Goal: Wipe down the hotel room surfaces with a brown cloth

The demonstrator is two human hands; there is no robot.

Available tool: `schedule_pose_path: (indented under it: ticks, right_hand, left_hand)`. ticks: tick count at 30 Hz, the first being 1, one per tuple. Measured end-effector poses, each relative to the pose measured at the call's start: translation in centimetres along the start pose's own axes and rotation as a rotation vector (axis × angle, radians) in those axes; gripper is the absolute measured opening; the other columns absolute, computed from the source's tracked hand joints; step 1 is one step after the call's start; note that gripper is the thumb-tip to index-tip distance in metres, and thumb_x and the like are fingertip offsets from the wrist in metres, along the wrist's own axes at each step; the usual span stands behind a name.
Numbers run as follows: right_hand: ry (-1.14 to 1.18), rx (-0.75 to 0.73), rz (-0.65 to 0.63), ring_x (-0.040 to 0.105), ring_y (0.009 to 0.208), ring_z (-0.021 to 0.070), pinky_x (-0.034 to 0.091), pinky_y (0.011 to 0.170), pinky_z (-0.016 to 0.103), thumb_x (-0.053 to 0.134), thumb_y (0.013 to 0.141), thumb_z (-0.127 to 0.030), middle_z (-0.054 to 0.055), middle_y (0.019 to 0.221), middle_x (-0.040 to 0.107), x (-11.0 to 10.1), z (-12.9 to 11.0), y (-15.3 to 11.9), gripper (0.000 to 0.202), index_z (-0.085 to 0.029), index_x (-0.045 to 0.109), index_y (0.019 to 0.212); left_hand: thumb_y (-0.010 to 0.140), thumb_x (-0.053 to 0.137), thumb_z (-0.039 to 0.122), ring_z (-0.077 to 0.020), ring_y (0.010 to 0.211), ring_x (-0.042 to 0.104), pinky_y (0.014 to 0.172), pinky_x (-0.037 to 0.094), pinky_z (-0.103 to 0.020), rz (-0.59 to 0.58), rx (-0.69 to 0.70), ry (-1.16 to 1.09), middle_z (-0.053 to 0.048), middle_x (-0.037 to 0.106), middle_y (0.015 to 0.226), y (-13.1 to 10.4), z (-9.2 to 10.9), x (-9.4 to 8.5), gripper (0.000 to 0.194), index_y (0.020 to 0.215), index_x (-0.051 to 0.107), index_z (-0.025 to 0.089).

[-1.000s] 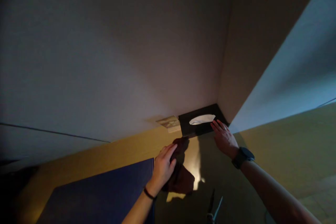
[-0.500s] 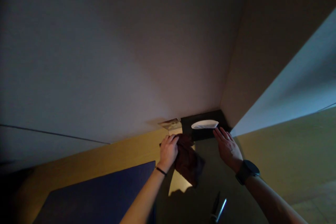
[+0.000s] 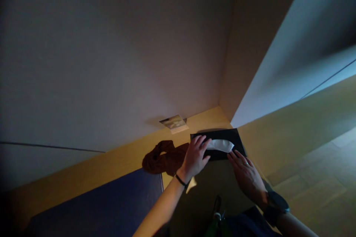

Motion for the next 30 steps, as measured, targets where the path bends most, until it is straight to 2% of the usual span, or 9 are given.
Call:
schedule_pose_path:
  ticks: [2, 5, 7, 11, 15, 18, 21, 25, 30]
  right_hand:
    - [0.020, 0.023, 0.009, 0.026, 0.137, 0.0250, 0.039, 0.103, 0.045, 0.039, 0.085, -0.008, 0.007, 0.147, 0.036, -0.5, -0.3, -0.4, 0.054, -0.013, 0.043, 0.139]
    - [0.078, 0.107, 0.060, 0.032, 0.134, 0.0261, 0.043, 0.099, 0.046, 0.038, 0.088, -0.014, 0.009, 0.144, 0.041, -0.9, -0.3, -0.4, 0.048, -0.014, 0.047, 0.135]
    - [0.135, 0.165, 0.106, 0.037, 0.131, 0.0272, 0.043, 0.098, 0.047, 0.038, 0.090, -0.018, 0.010, 0.139, 0.047, -0.9, -0.1, -0.2, 0.042, -0.015, 0.052, 0.130]
    - [0.234, 0.214, 0.176, 0.045, 0.123, 0.0271, 0.043, 0.098, 0.046, 0.038, 0.092, -0.019, 0.011, 0.129, 0.055, -0.7, -0.2, 1.0, 0.038, -0.014, 0.055, 0.126]
    - [0.314, 0.255, 0.255, 0.046, 0.120, 0.0274, 0.043, 0.098, 0.045, 0.039, 0.092, -0.021, 0.012, 0.127, 0.055, -1.5, -0.1, 3.3, 0.035, -0.014, 0.054, 0.124]
    - [0.373, 0.317, 0.310, 0.051, 0.109, 0.0267, 0.045, 0.092, 0.043, 0.040, 0.094, -0.023, 0.012, 0.114, 0.059, -2.3, 1.0, 4.5, 0.027, -0.016, 0.057, 0.114]
    - [0.373, 0.398, 0.339, 0.052, 0.098, 0.0287, 0.046, 0.087, 0.045, 0.042, 0.094, -0.025, 0.015, 0.104, 0.060, -2.7, 3.0, 4.9, 0.024, -0.013, 0.056, 0.109]
    - [0.403, 0.335, 0.270, 0.051, 0.099, 0.0283, 0.046, 0.088, 0.044, 0.051, 0.085, -0.021, 0.013, 0.107, 0.059, -2.5, 4.9, 6.3, 0.031, -0.013, 0.057, 0.115]
    - [0.471, 0.187, 0.151, 0.055, 0.089, 0.0232, 0.048, 0.082, 0.036, 0.046, 0.080, -0.012, 0.008, 0.089, 0.064, -2.2, 5.3, 7.3, 0.023, -0.018, 0.067, 0.085]
  left_hand:
    - [0.076, 0.067, 0.021, -0.0295, 0.130, 0.037, 0.110, 0.033, -0.050, -0.019, 0.045, -0.020, -0.012, 0.049, 0.136, 0.9, 1.1, 1.2, 0.047, 0.123, 0.058, 0.019]
    - [0.082, 0.060, 0.017, -0.0265, 0.124, 0.042, 0.106, 0.039, -0.047, 0.003, 0.014, -0.079, -0.009, 0.060, 0.120, 1.4, 0.2, 1.5, 0.013, 0.089, 0.071, 0.019]
    - [0.083, 0.059, 0.018, -0.0247, 0.122, 0.044, 0.102, 0.043, -0.045, 0.025, -0.007, -0.159, -0.008, 0.062, 0.116, 1.2, -0.8, 1.1, 0.012, 0.079, 0.071, 0.020]
    - [0.080, 0.064, 0.017, -0.0236, 0.119, 0.046, 0.097, 0.047, -0.042, 0.050, -0.056, -0.290, -0.008, 0.061, 0.117, 0.6, -2.0, 0.4, 0.008, 0.077, 0.070, 0.019]
    - [0.079, 0.064, 0.014, -0.0221, 0.116, 0.048, 0.097, 0.046, -0.039, 0.071, -0.043, -0.345, -0.008, 0.064, 0.112, 0.9, -1.1, -0.1, 0.007, 0.076, 0.069, 0.018]
    - [0.080, 0.061, 0.014, -0.0210, 0.113, 0.050, 0.097, 0.047, -0.039, 0.073, -0.008, -0.355, -0.008, 0.065, 0.109, 1.5, -0.2, -0.6, 0.009, 0.075, 0.067, 0.018]
    - [0.081, 0.059, 0.012, -0.0206, 0.111, 0.052, 0.095, 0.048, -0.040, 0.060, 0.030, -0.323, -0.008, 0.065, 0.107, 1.7, 0.1, -1.2, 0.011, 0.078, 0.067, 0.018]
    - [0.081, 0.056, 0.011, -0.0216, 0.115, 0.049, 0.096, 0.048, -0.039, -0.012, 0.098, -0.226, -0.008, 0.063, 0.108, 0.9, 0.6, -1.3, 0.013, 0.080, 0.067, 0.019]
    - [0.082, 0.056, 0.010, -0.0211, 0.105, 0.053, 0.092, 0.048, -0.037, -0.078, 0.101, -0.073, -0.006, 0.065, 0.103, -0.3, 1.1, -0.7, 0.015, 0.082, 0.067, 0.020]
Point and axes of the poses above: each hand's wrist, its own y-axis towards the middle knuckle, its own x-axis out of the palm, z = x × y, the point moved 7 cm from there along y, towards the middle knuckle
